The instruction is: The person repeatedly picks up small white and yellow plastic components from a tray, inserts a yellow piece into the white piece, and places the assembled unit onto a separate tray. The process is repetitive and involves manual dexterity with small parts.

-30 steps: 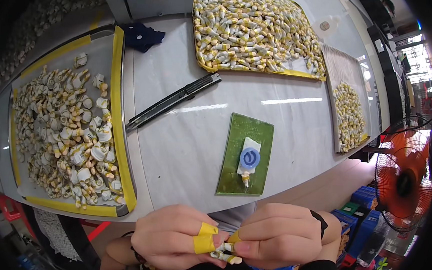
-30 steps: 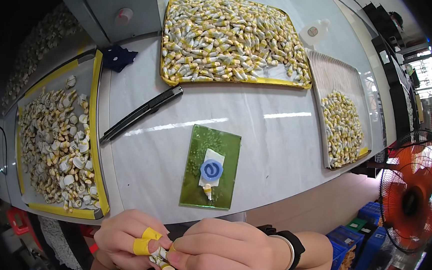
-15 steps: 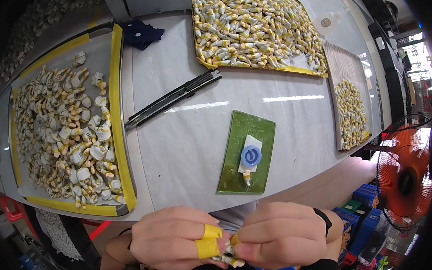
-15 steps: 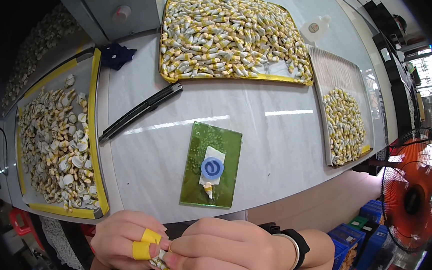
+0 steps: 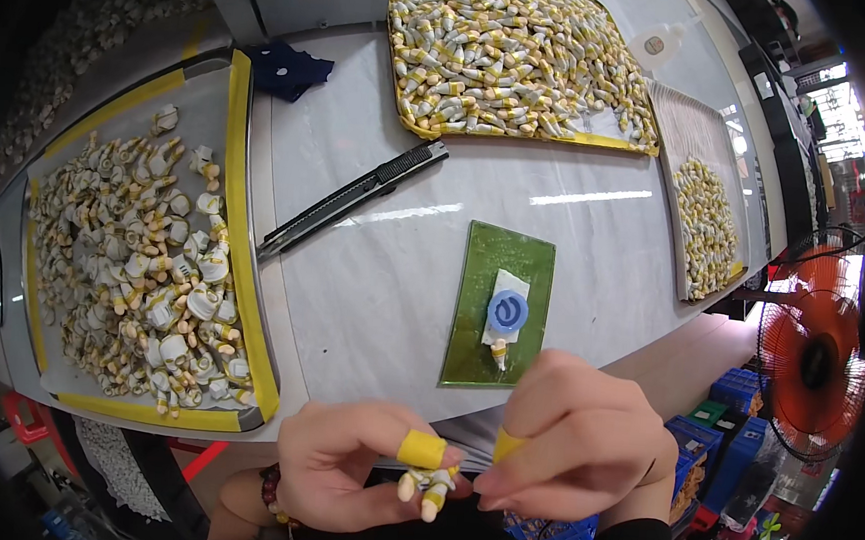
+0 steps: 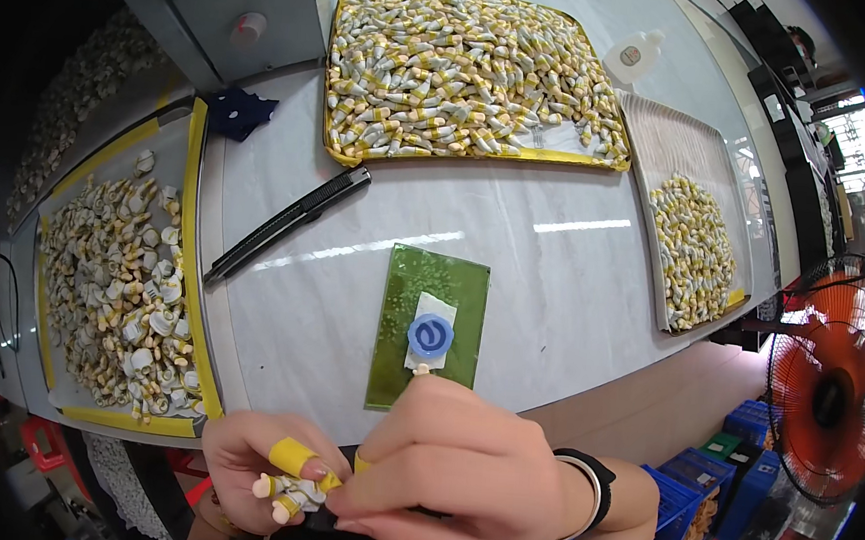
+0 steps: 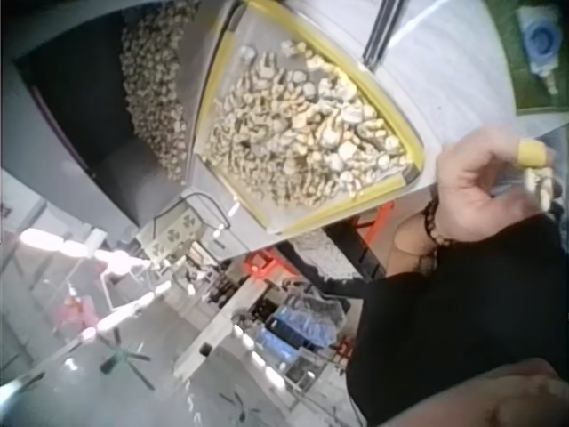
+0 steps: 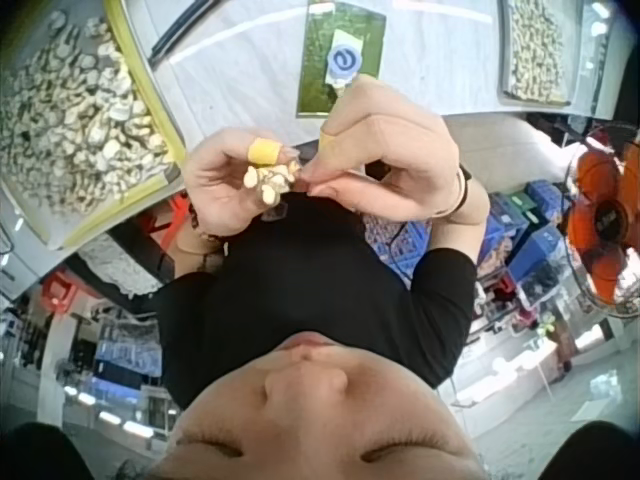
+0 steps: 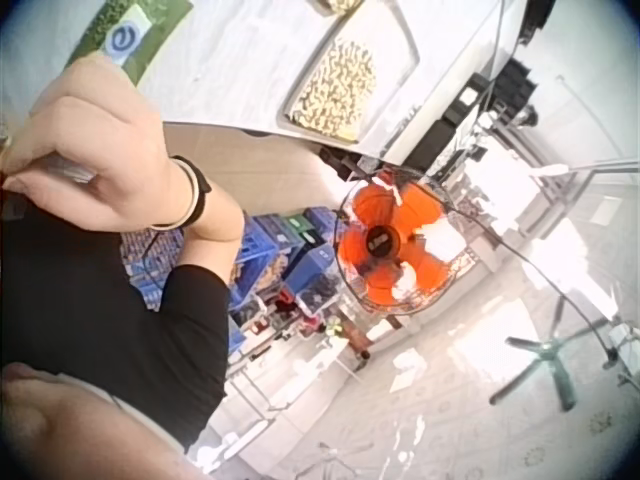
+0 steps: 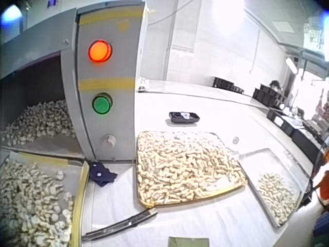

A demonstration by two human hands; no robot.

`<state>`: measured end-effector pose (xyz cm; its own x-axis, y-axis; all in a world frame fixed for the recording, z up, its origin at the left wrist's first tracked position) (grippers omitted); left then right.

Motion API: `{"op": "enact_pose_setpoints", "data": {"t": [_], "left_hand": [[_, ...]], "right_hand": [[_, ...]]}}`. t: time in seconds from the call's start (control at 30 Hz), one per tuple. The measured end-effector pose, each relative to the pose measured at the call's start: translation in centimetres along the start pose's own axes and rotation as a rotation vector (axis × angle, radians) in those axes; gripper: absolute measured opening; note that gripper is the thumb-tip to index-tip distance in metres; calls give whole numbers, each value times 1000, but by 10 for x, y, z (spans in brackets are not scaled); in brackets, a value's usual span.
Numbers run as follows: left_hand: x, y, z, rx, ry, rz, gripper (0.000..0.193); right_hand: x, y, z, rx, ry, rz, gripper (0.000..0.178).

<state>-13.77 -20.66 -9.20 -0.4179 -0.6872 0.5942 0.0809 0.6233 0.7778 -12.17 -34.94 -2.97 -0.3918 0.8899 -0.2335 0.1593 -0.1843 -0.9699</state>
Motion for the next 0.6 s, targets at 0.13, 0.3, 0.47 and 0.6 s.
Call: {"op": "enact_pose_setpoints", "data": {"t": [0.13, 0.3, 0.47, 0.6], "left_hand": [[2, -2, -1, -68, -75, 73, 19], [4, -4, 0, -191, -130, 47, 13], [4, -5, 2, -162, -143, -62, 12], [6, -7, 4, -147, -129, -85, 14]], "right_hand": [[6, 4, -5, 68, -170, -135, 13], [7, 4, -5, 63, -222, -141, 12], [9, 4, -5, 62, -186, -28, 9], [9, 4, 1, 157, -156, -21, 8]]}}
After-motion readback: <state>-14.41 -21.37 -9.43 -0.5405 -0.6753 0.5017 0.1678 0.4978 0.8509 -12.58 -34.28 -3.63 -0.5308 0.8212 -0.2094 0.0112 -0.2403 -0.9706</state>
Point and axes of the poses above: each hand's wrist, its own z-axis away from the middle knuckle, its own x-axis out of the palm, y = z × x, the point moved 6 cm from there along -z, towards the middle knuckle, and after that the axes turned 12 degrees about x, right-handed, at the moved point
